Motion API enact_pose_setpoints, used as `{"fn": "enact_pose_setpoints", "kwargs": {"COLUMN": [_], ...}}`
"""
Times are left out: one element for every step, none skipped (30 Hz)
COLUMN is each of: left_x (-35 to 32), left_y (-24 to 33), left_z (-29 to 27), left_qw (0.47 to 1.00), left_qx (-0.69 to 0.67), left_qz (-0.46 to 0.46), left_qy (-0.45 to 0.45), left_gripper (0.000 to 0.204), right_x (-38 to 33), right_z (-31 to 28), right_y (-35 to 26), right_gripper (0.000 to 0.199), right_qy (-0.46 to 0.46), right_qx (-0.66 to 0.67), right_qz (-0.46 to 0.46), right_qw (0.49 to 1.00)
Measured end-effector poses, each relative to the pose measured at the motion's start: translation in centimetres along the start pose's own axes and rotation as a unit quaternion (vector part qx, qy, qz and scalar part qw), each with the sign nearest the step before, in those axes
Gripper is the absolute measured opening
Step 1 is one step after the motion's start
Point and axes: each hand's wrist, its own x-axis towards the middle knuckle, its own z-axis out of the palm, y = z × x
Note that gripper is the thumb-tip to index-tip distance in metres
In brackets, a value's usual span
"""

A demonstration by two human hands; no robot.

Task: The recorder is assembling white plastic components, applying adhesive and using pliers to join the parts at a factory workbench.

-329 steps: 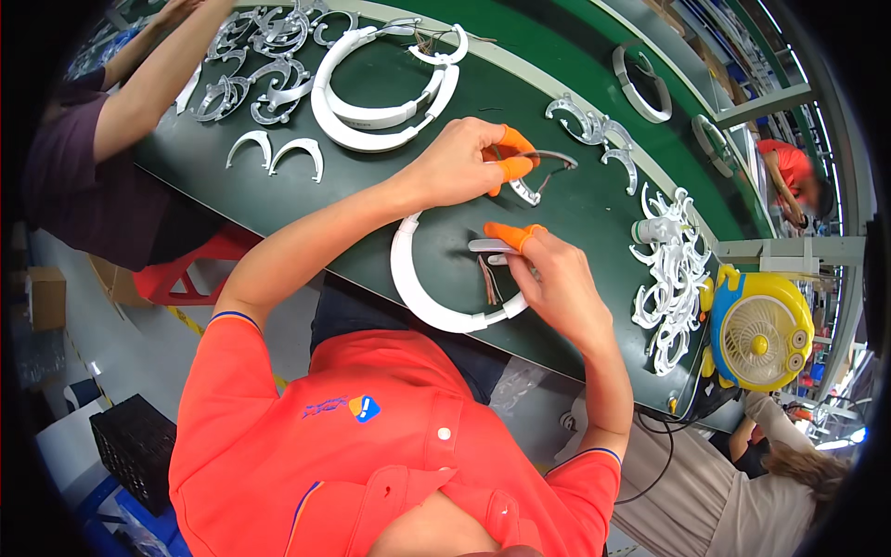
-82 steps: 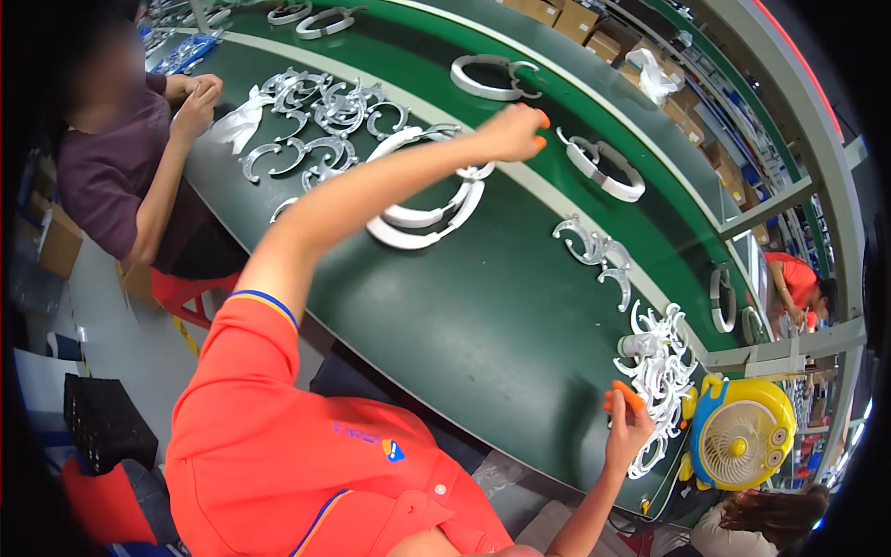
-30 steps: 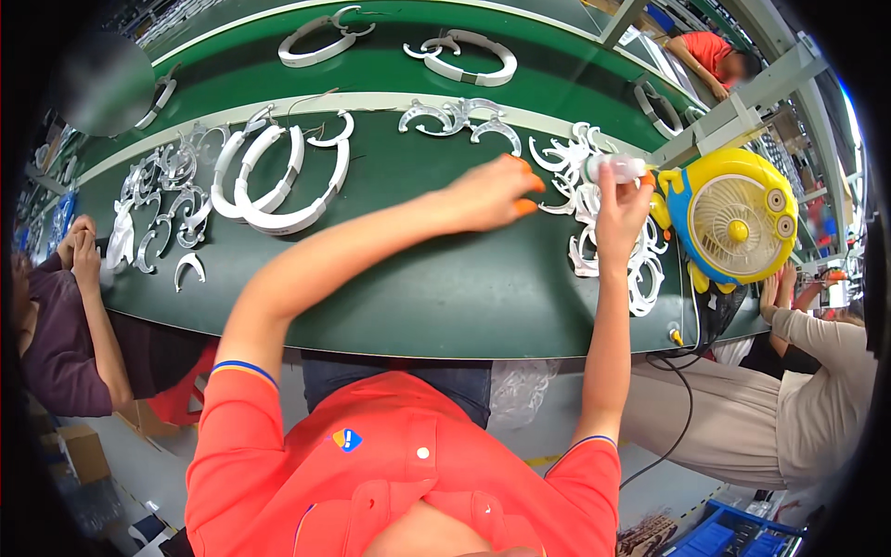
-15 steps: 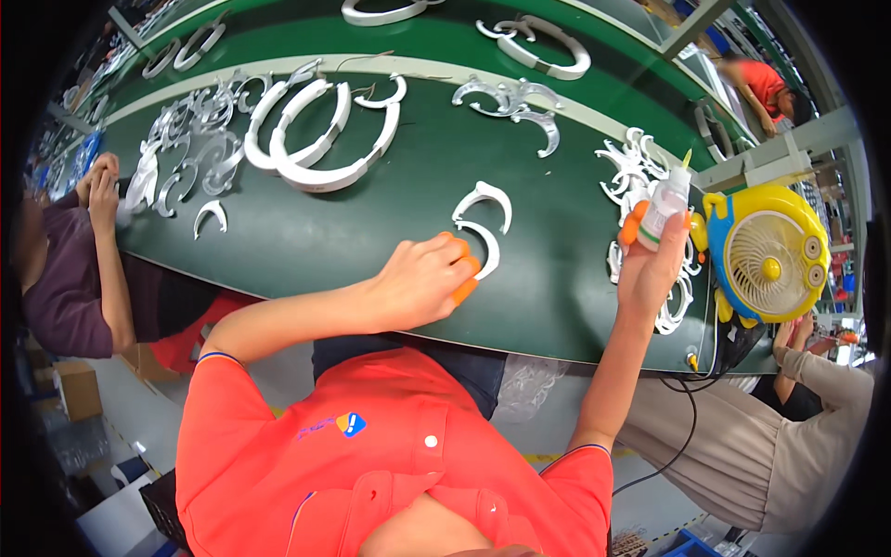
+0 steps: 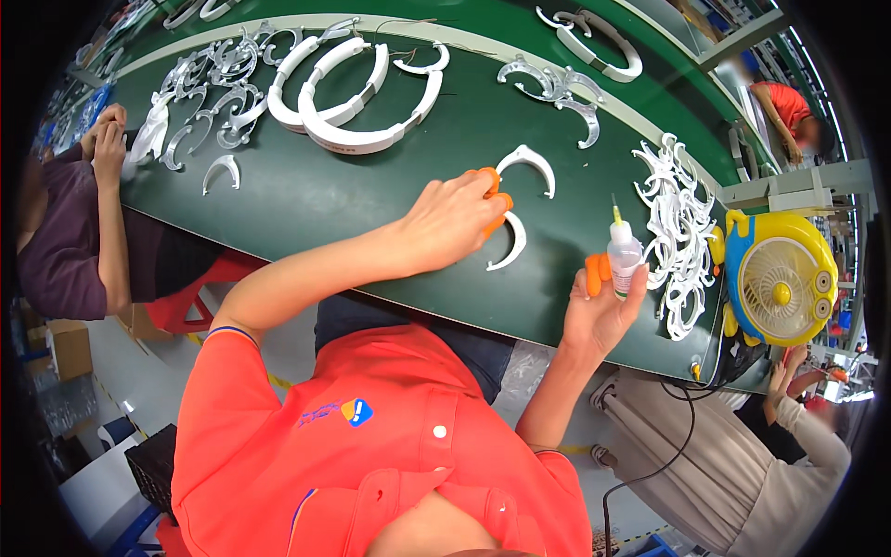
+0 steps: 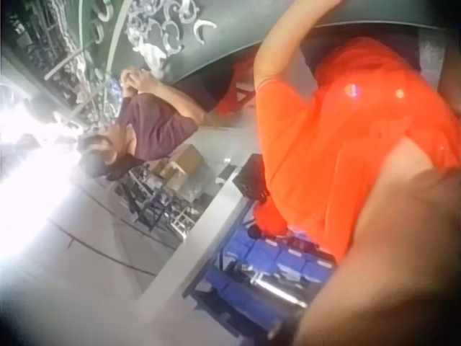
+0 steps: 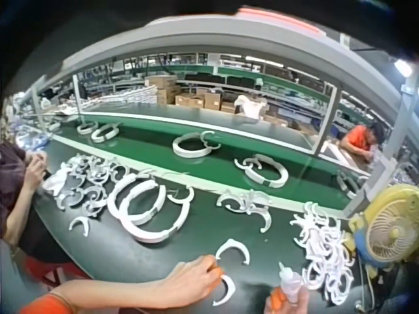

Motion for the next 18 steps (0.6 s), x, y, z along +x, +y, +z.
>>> {"fn": "enact_pose_setpoints", "kwargs": {"left_x": [0.0,-0.2,-0.7,-1.3,-2.1,-2.9,-3.6,-4.1,-4.6,-4.9,-5.2,-5.4,-5.6,-5.8,-6.1,-6.3,-6.4,-6.4], "left_y": [-0.2,-0.2,-0.2,-0.2,-0.2,-0.1,0.1,0.4,0.7,0.7,0.6,0.4,0.3,0.2,0.2,0.2,0.3,0.4], "left_z": [0.3,0.3,0.2,0.1,-0.1,-0.3,-0.4,-0.4,-0.4,-0.3,-0.1,0.4,0.7,0.9,1.0,1.2,1.2,1.1], "left_qw": [1.000,1.000,0.999,0.998,0.998,0.997,0.995,0.995,0.993,0.990,0.989,0.988,0.985,0.985,0.986,0.988,0.987,0.986], "left_qx": [0.019,0.017,0.000,-0.017,-0.019,-0.030,-0.041,-0.043,-0.063,-0.082,-0.083,-0.078,-0.072,-0.075,-0.059,-0.043,-0.046,-0.053], "left_qz": [0.006,0.007,0.018,0.029,0.029,0.023,0.017,0.014,-0.018,-0.050,-0.055,-0.033,-0.011,-0.017,-0.019,-0.021,-0.027,-0.028], "left_qy": [0.013,0.011,0.033,0.055,0.052,0.070,0.088,0.086,0.096,0.107,0.107,0.132,0.158,0.158,0.153,0.149,0.149,0.154], "left_gripper": [0.019,0.019,0.020,0.022,0.022,0.023,0.024,0.024,0.023,0.022,0.022,0.021,0.021,0.021,0.022,0.022,0.022,0.023], "right_x": [-0.2,-0.4,-0.4,-0.4,-0.4,-0.5,-0.8,-1.3,-1.7,-1.8,-1.9,-2.0,-2.3,-2.5,-2.9,-3.2,-2.9,-3.0], "right_z": [0.3,0.8,1.1,0.9,0.6,0.5,0.6,1.1,1.3,0.7,0.8,1.1,1.4,1.9,2.1,2.1,1.9,1.7], "right_y": [0.2,0.2,0.3,0.4,0.7,0.9,1.2,1.7,2.1,2.5,3.0,3.7,4.4,4.8,5.1,5.3,6.5,6.7], "right_gripper": [0.036,0.037,0.038,0.038,0.038,0.038,0.038,0.038,0.039,0.038,0.038,0.036,0.035,0.034,0.034,0.034,0.032,0.032], "right_qy": [0.001,0.036,0.072,0.074,0.065,0.055,0.058,0.066,0.072,0.038,0.038,0.056,0.073,0.061,0.031,0.000,0.004,0.003], "right_qx": [-0.001,0.006,0.012,0.011,0.011,0.011,0.010,-0.060,-0.129,-0.174,-0.177,-0.242,-0.305,-0.338,-0.370,-0.401,-0.439,-0.444], "right_qz": [0.001,-0.002,-0.005,-0.005,-0.010,-0.015,-0.013,-0.037,-0.059,-0.082,-0.077,-0.133,-0.187,-0.217,-0.215,-0.212,-0.300,-0.296], "right_qw": [1.000,0.999,0.997,0.997,0.998,0.998,0.998,0.995,0.987,0.981,0.980,0.960,0.931,0.914,0.903,0.891,0.847,0.846]}}
